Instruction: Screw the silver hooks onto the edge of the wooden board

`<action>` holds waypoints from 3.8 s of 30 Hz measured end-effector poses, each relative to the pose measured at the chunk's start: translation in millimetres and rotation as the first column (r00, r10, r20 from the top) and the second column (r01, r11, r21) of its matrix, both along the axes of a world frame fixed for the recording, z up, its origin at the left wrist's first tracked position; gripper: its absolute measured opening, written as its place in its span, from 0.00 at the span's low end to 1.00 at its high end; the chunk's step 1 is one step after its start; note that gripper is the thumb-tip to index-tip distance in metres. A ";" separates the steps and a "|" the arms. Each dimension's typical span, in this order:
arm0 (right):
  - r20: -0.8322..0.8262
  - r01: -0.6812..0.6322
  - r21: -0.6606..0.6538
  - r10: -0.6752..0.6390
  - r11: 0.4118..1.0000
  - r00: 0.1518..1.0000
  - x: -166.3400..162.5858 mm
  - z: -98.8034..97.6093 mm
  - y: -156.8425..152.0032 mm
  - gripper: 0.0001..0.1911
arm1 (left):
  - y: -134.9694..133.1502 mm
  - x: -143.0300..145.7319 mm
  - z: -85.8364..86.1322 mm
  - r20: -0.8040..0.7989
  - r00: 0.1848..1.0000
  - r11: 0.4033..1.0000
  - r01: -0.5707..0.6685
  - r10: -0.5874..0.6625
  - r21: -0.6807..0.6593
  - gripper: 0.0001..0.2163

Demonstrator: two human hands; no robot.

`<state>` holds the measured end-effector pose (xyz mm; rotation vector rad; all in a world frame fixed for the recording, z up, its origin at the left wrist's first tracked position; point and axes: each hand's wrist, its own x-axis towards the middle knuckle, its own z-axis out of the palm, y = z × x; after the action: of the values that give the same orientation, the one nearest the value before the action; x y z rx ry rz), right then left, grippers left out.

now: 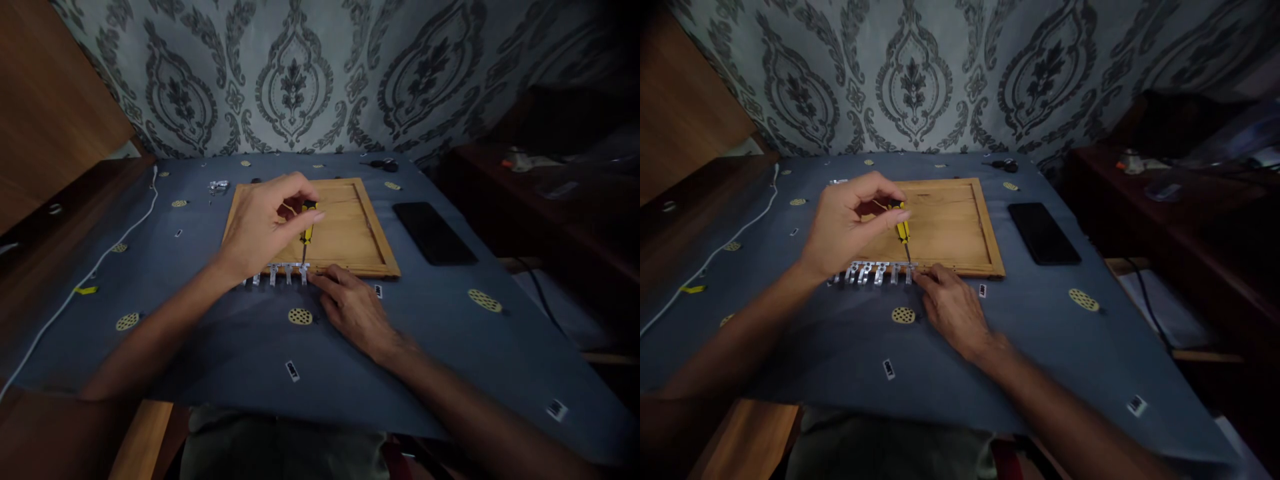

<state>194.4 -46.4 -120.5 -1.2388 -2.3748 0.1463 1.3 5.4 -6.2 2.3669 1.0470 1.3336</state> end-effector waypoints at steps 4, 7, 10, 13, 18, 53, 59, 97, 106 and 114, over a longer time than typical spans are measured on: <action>-0.009 -0.008 -0.025 0.007 1.000 1.000 -0.2 1.5 -0.3 0.25 | -1.7 -0.2 0.7 -0.061 0.996 0.993 -0.059 0.065 0.101 0.02; -0.010 -0.010 -0.037 0.009 0.999 1.000 -0.3 2.7 -0.9 0.25 | -2.2 -2.8 4.0 -0.096 0.994 0.996 -0.035 0.044 0.088 0.02; -0.007 -0.003 -0.036 0.003 0.999 1.000 -0.4 2.8 -1.1 0.25 | -1.8 -5.1 6.9 -0.110 0.994 1.000 0.002 0.001 0.031 0.06; -0.005 -0.002 -0.037 0.002 0.999 1.000 -0.1 2.5 -0.9 0.25 | -1.4 -5.2 6.9 -0.124 0.992 1.000 -0.003 0.005 0.023 0.06; 0.008 -0.004 -0.043 0.005 0.999 1.000 -0.5 4.2 -1.0 0.25 | -4.1 -1.5 5.0 -0.141 0.988 0.995 -0.048 0.060 0.088 0.02; -0.001 0.005 -0.069 -0.005 0.998 1.000 -0.5 3.0 -1.4 0.26 | 0.8 -10.6 9.0 -0.173 0.985 0.999 0.024 -0.018 0.031 0.06; -0.009 0.008 -0.057 -0.009 0.998 1.000 -0.5 1.0 -0.9 0.25 | -0.3 -9.2 10.1 -0.199 0.980 0.999 -0.006 0.014 0.042 0.05; -0.006 -0.005 -0.053 0.005 0.999 1.000 -1.1 3.0 -0.4 0.25 | -1.2 -11.2 12.5 -0.218 0.976 0.995 0.010 0.013 0.100 0.02; 0.007 0.008 -0.015 -0.008 1.000 1.000 -1.5 3.4 -1.1 0.25 | -5.6 -5.4 12.6 -0.216 0.975 0.999 -0.045 0.048 0.020 0.04; 0.007 0.010 -0.033 -0.009 0.999 1.000 -2.1 4.0 -1.2 0.25 | -6.5 -4.6 11.0 -0.255 0.963 0.996 -0.070 0.083 0.061 0.05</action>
<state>192.3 -47.6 -116.5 -1.2676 -2.3813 0.1790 -3.3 -1.2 4.8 2.6169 1.1977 1.1089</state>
